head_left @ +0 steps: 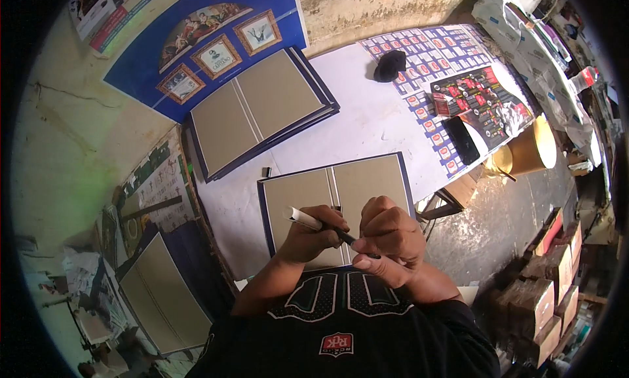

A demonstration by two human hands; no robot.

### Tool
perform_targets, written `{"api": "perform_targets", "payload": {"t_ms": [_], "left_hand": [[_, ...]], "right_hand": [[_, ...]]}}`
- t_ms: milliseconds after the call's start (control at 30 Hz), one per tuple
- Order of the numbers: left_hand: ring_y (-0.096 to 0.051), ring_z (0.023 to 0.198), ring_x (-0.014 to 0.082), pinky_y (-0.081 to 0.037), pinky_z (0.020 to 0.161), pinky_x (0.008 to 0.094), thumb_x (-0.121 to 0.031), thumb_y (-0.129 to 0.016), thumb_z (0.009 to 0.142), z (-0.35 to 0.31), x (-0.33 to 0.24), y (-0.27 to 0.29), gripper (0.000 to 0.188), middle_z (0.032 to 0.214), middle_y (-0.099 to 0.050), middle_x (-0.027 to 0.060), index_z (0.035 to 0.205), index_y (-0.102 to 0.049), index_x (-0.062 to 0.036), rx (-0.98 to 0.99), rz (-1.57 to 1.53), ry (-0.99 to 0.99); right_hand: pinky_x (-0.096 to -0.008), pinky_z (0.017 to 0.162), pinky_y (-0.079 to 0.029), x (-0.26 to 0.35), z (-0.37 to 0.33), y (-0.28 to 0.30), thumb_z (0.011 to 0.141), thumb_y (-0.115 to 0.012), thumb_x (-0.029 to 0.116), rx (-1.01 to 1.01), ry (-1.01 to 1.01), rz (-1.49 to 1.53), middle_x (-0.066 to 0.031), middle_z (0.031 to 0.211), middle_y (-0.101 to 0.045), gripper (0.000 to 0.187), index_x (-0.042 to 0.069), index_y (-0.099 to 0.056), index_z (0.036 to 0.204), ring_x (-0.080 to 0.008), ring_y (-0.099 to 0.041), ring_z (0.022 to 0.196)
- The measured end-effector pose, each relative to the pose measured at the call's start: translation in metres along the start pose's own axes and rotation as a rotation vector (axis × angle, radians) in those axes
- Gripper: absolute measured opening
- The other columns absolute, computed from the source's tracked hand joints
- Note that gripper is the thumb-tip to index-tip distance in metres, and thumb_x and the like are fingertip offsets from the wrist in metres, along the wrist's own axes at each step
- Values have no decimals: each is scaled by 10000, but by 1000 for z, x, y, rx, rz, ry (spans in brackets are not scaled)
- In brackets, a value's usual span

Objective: The person marks the edges of several folder covers with a pen, turning the folders over and opening them to mark specific points on the interior and spine.

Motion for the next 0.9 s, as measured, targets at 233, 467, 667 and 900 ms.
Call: {"api": "perform_targets", "payload": {"t_ms": [233, 467, 667, 900], "left_hand": [[-550, 661, 97, -423, 574, 230, -146, -743, 820, 0, -4, 1, 211, 792, -603, 57, 923, -633, 3, -6, 23, -8], [-550, 711, 118, -419, 618, 257, -149, -775, 780, -1, -3, 3, 228, 824, -629, 75, 909, -651, -8, -2, 2, 5], [-553, 721, 129, -420, 628, 263, -144, -791, 752, 3, -11, 0, 228, 830, -644, 85, 889, -668, -11, 4, -3, 17], [-557, 714, 132, -425, 634, 268, -160, -795, 749, 7, -12, 0, 238, 800, -636, 80, 888, -672, -11, 2, -1, 2]], "right_hand": [[-337, 600, -404, 0, 2, -1, 711, -795, 107, 11, 33, -2, -68, 790, -554, 196, 29, -660, 828, -216, -524, 687], [-306, 594, -415, -3, 2, 1, 679, -819, 100, -17, 28, 61, -62, 797, -595, 216, 37, -697, 846, -194, -536, 693], [-289, 593, -406, -4, 6, 1, 660, -837, 93, -17, 14, 74, -52, 800, -604, 240, 48, -706, 856, -180, -538, 697], [-288, 591, -403, -6, 7, 2, 653, -843, 99, -25, 13, 72, -52, 792, -599, 233, 43, -711, 838, -179, -538, 685]]}}
Point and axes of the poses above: each hand's wrist, its own z-axis towards the middle knuckle, its own y-axis out of the back of the hand, x = y × z, the point moved 5 cm from there along z, towards the middle knuckle
